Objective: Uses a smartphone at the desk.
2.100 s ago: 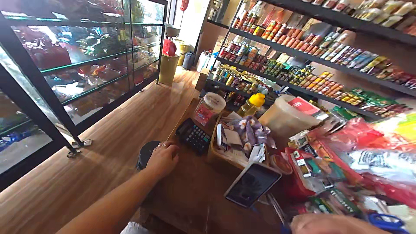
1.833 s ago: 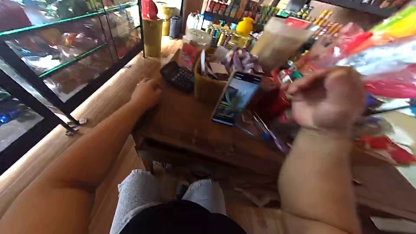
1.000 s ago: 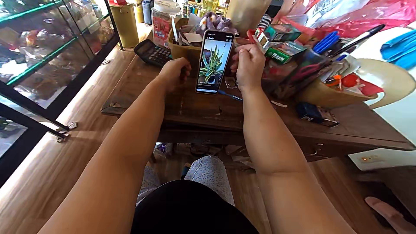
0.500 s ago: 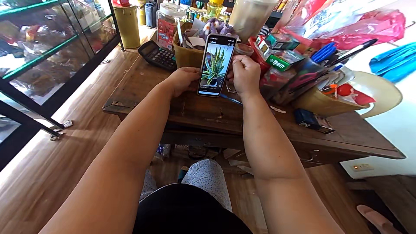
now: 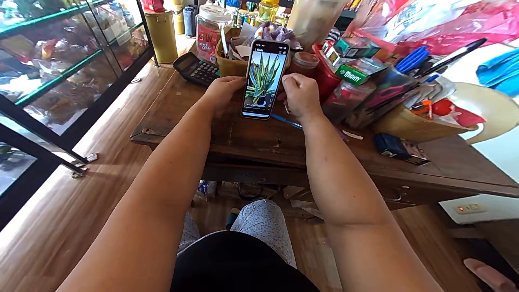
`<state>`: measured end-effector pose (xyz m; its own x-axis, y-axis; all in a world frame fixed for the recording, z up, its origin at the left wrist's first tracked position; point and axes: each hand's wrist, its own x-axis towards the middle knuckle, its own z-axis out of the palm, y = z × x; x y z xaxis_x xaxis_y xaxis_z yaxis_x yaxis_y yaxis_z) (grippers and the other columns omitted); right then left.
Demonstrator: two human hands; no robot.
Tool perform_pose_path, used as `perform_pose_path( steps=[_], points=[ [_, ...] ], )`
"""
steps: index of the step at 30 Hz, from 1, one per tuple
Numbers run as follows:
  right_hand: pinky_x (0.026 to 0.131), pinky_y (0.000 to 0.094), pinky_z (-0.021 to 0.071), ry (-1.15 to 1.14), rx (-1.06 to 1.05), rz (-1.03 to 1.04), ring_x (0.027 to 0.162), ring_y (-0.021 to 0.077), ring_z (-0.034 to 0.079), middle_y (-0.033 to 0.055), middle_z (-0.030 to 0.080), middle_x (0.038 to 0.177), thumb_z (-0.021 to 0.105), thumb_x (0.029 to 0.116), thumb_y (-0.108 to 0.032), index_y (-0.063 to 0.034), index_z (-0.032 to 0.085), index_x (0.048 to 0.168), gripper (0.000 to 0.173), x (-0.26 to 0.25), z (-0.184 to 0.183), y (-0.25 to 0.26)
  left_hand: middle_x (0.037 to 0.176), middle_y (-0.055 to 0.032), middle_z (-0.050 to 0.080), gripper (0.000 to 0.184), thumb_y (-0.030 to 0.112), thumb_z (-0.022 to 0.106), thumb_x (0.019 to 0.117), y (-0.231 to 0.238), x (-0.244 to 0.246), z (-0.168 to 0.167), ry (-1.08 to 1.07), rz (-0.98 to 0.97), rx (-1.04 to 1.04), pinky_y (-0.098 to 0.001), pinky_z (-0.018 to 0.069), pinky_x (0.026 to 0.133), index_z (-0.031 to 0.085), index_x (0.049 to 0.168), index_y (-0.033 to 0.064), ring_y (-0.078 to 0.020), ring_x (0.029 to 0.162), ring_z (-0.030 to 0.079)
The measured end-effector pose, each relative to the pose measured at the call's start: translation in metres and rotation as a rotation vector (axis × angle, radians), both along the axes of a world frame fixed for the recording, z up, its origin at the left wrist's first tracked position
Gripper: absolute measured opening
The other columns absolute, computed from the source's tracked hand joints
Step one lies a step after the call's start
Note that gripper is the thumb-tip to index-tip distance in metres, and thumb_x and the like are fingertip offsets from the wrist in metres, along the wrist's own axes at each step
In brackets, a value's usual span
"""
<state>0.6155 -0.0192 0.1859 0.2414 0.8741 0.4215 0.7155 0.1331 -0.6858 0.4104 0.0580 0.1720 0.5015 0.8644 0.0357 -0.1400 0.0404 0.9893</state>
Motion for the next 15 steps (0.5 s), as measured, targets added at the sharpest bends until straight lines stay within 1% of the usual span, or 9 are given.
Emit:
perform_pose_path(
  steps=[1, 3, 5, 8, 11, 12, 13, 14, 15],
  points=[
    [0.075, 0.0357, 0.0547, 0.062, -0.064, 0.023, 0.081, 0.0144, 0.066, 0.0107, 0.070, 0.097, 0.041, 0.1113, -0.034, -0.0016, 0.070, 0.112, 0.043, 0.002, 0.001, 0.001, 0.109, -0.0094, 0.070, 0.036, 0.028, 0.042, 0.1114, 0.001, 0.000, 0.000, 0.013, -0.007, -0.007, -0.0358, 0.0598, 0.083, 0.059, 0.129, 0.0020, -0.0177, 0.093, 0.071],
    [0.079, 0.0374, 0.0546, 0.154, -0.143, 0.059, 0.086, 0.0156, 0.066, 0.0115, 0.069, 0.101, 0.039, 0.1114, -0.044, -0.0009, 0.069, 0.116, 0.052, 0.006, 0.001, 0.002, 0.110, -0.0068, 0.071, 0.048, 0.039, 0.032, 0.1126, 0.003, 0.000, -0.001, 0.061, -0.007, -0.020, -0.0360, 0.0580, 0.084, 0.061, 0.129, 0.0044, -0.0167, 0.094, 0.070],
    [0.081, 0.0371, 0.0548, 0.192, -0.135, 0.100, 0.089, 0.0151, 0.067, 0.0110, 0.070, 0.103, 0.038, 0.1108, -0.048, -0.0007, 0.068, 0.119, 0.056, 0.009, 0.000, 0.004, 0.106, -0.0054, 0.072, 0.052, 0.043, 0.029, 0.1126, 0.003, 0.000, -0.002, 0.110, 0.041, -0.030, -0.0349, 0.0580, 0.082, 0.064, 0.124, 0.0057, -0.0157, 0.091, 0.071],
    [0.084, 0.0363, 0.0546, 0.234, -0.138, 0.172, 0.094, 0.0152, 0.067, 0.0108, 0.068, 0.110, 0.035, 0.1109, -0.049, -0.0013, 0.064, 0.127, 0.058, 0.013, -0.003, 0.006, 0.095, -0.0033, 0.070, 0.047, 0.038, 0.031, 0.1131, 0.004, -0.002, -0.001, 0.167, 0.153, -0.038, -0.0308, 0.0559, 0.073, 0.065, 0.113, 0.0059, -0.0129, 0.081, 0.068],
    [0.082, 0.0342, 0.0545, 0.286, -0.147, 0.234, 0.094, 0.0136, 0.066, 0.0087, 0.067, 0.110, 0.039, 0.1108, -0.045, -0.0028, 0.062, 0.128, 0.051, 0.014, -0.006, 0.007, 0.073, 0.0009, 0.061, 0.040, 0.030, 0.035, 0.1108, 0.008, -0.004, -0.004, 0.213, 0.349, 0.037, -0.0256, 0.0500, 0.058, 0.062, 0.092, 0.0083, -0.0089, 0.060, 0.058],
    [0.081, 0.0340, 0.0543, 0.307, -0.155, 0.257, 0.094, 0.0128, 0.065, 0.0072, 0.067, 0.109, 0.042, 0.1102, -0.044, -0.0041, 0.062, 0.127, 0.048, 0.016, -0.006, 0.008, 0.068, 0.0018, 0.057, 0.039, 0.029, 0.037, 0.1093, 0.009, -0.006, -0.004, 0.235, 0.428, 0.095, -0.0268, 0.0478, 0.057, 0.060, 0.085, 0.0089, -0.0086, 0.057, 0.054],
    [0.081, 0.0337, 0.0542, 0.326, -0.171, 0.284, 0.094, 0.0120, 0.065, 0.0056, 0.067, 0.108, 0.044, 0.1094, -0.043, -0.0054, 0.061, 0.127, 0.045, 0.017, -0.007, 0.007, 0.067, 0.0010, 0.053, 0.039, 0.028, 0.038, 0.1076, 0.010, -0.008, -0.004, 0.264, 0.507, 0.163, -0.0309, 0.0459, 0.059, 0.058, 0.081, 0.0084, -0.0103, 0.057, 0.051],
    [0.082, 0.0342, 0.0544, 0.346, -0.200, 0.322, 0.095, 0.0121, 0.065, 0.0051, 0.066, 0.110, 0.047, 0.1085, -0.041, -0.0060, 0.059, 0.128, 0.042, 0.019, -0.006, 0.007, 0.070, -0.0016, 0.053, 0.039, 0.028, 0.040, 0.1067, 0.010, -0.013, -0.003, 0.292, 0.586, 0.224, -0.0363, 0.0453, 0.064, 0.059, 0.080, 0.0061, -0.0133, 0.062, 0.051],
    [0.084, 0.0358, 0.0542, 0.361, -0.235, 0.363, 0.098, 0.0135, 0.064, 0.0064, 0.065, 0.113, 0.050, 0.1076, -0.037, -0.0055, 0.055, 0.131, 0.040, 0.021, -0.006, 0.006, 0.077, -0.0069, 0.056, 0.040, 0.028, 0.041, 0.1068, 0.009, -0.019, 0.000, 0.318, 0.656, 0.259, -0.0431, 0.0463, 0.073, 0.063, 0.085, 0.0016, -0.0183, 0.072, 0.055]
  ],
)
